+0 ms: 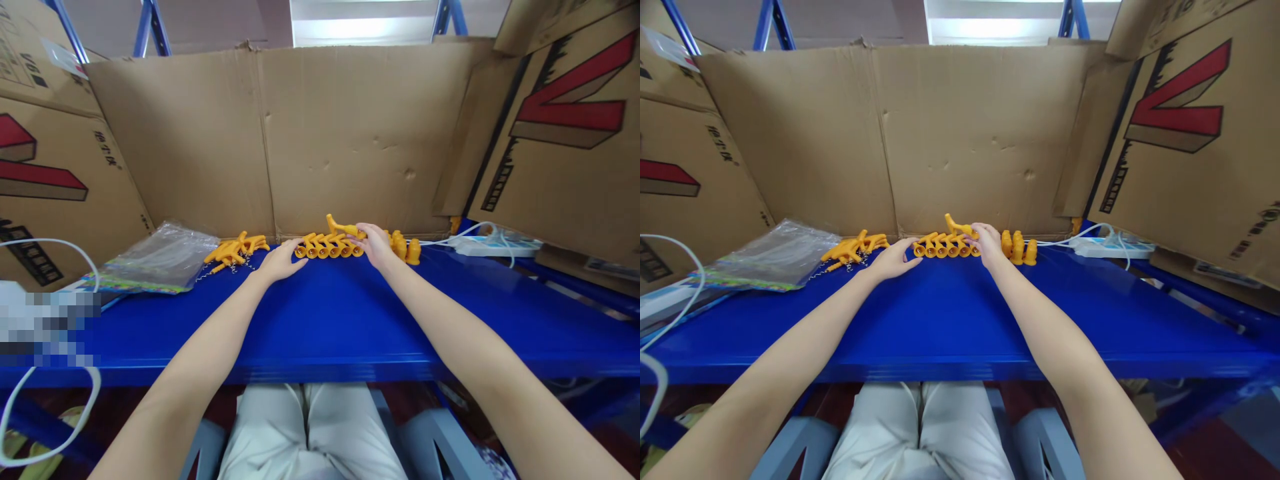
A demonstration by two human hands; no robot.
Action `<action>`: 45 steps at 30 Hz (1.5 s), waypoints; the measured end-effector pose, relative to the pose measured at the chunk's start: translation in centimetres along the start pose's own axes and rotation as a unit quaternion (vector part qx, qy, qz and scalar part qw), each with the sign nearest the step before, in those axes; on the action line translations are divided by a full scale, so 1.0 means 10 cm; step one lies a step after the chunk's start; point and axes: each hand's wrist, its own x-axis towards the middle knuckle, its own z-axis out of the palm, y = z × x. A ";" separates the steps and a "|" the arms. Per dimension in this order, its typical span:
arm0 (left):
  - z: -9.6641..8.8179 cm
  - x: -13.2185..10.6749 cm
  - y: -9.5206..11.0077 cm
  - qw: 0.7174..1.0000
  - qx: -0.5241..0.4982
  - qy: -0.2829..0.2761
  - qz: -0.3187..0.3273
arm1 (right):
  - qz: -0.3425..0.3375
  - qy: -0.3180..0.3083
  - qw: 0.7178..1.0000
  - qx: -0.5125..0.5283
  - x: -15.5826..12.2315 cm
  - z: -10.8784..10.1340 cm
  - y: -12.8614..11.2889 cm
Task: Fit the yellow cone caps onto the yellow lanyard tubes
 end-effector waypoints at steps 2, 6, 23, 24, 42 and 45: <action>0.01 0.01 -0.02 1.000 -0.002 -0.005 -0.004 | -0.094 0.020 0.990 -0.102 0.09 -0.08 0.11; 0.03 0.03 -0.03 1.000 -0.001 -0.022 -0.012 | -0.278 -0.033 0.912 -0.299 0.25 -0.24 0.32; 0.02 0.03 0.00 0.998 0.001 -0.062 -0.013 | -0.228 -0.133 0.705 -0.659 0.03 -0.24 0.34; 0.02 0.03 0.00 0.998 0.001 -0.062 -0.013 | -0.230 -0.133 0.699 -0.664 0.01 -0.23 0.33; 0.05 0.04 -0.04 0.998 -0.013 -0.061 -0.006 | -0.175 0.015 0.693 -0.699 0.17 -0.49 0.10; 0.06 0.04 -0.06 0.998 -0.011 -0.060 -0.009 | -0.119 0.012 0.686 -0.718 0.23 -0.62 0.15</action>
